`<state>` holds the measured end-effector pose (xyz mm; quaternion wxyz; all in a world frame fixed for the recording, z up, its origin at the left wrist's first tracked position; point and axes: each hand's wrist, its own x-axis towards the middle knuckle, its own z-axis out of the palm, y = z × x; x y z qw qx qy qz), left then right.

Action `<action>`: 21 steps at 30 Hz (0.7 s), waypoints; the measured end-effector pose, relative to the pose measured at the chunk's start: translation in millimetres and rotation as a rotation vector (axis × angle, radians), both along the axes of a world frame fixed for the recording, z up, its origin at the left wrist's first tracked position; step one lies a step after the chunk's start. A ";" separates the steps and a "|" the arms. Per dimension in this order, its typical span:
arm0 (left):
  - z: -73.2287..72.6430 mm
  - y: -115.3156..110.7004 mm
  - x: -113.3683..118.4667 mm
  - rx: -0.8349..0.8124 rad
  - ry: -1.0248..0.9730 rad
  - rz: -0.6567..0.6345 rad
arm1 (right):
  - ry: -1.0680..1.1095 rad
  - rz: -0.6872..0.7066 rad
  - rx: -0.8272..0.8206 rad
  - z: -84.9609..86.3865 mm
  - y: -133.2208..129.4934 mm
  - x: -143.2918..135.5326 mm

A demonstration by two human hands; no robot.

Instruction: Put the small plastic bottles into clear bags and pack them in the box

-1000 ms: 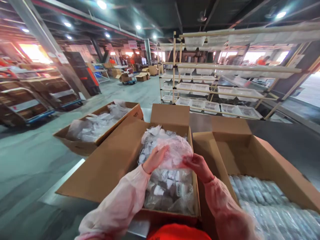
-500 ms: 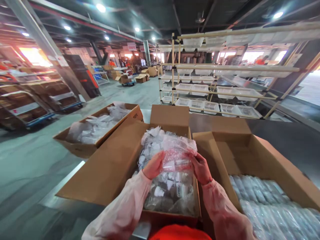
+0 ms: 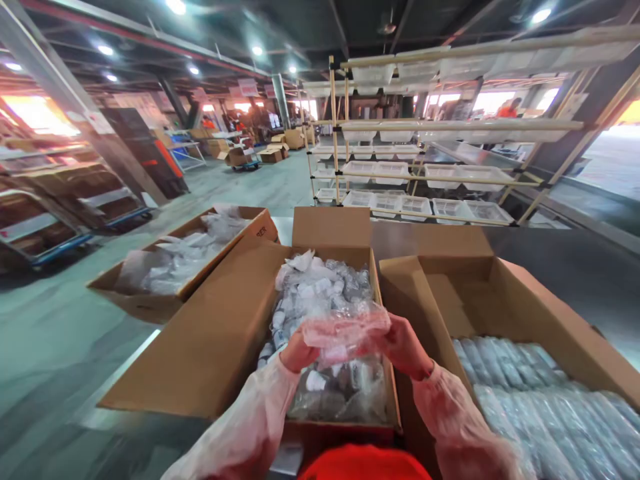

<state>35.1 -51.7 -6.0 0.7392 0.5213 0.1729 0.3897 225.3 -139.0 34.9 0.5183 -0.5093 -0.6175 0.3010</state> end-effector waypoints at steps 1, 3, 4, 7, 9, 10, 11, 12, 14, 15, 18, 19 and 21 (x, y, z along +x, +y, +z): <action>3.0 -1.3 -3.2 0.124 -0.004 -0.045 | 0.050 -0.079 -0.025 -3.6 3.2 -0.3; 8.5 -4.4 -8.4 0.386 0.067 -0.080 | 0.135 -0.184 -0.106 -8.5 8.7 1.7; 10.2 -6.0 -9.9 0.499 0.132 -0.056 | 0.168 -0.209 -0.156 -9.3 10.4 4.3; 9.3 -9.9 -7.6 0.631 0.282 0.170 | 0.187 -0.117 -0.255 -5.6 9.0 16.2; 6.1 -11.9 -0.4 0.524 0.320 0.314 | 0.039 -0.002 -0.149 -0.9 3.0 22.4; 4.7 -13.2 4.4 0.448 0.337 0.357 | -0.090 0.049 -0.062 0.6 -1.2 23.0; 3.7 -14.8 9.9 0.378 0.364 0.376 | -0.246 0.079 0.014 0.9 -6.1 21.2; 3.2 -17.0 15.8 0.322 0.399 0.375 | -0.411 0.076 0.066 -0.3 -11.5 16.9; 3.3 -23.2 27.6 0.254 0.477 0.355 | -0.697 0.016 0.071 -6.9 -22.7 3.0; 3.7 -26.8 33.1 0.227 0.517 0.346 | -0.790 -0.029 0.045 -11.4 -27.8 -4.4; 5.5 -35.6 44.0 0.183 0.608 0.302 | -0.840 -0.138 -0.009 -22.3 -38.6 -8.6; 6.2 -36.7 45.2 0.179 0.608 0.292 | -0.796 -0.176 -0.023 -23.5 -41.0 0.9; 7.3 -35.1 43.9 0.169 0.575 0.279 | -0.647 -0.329 -0.096 -22.4 -45.6 38.8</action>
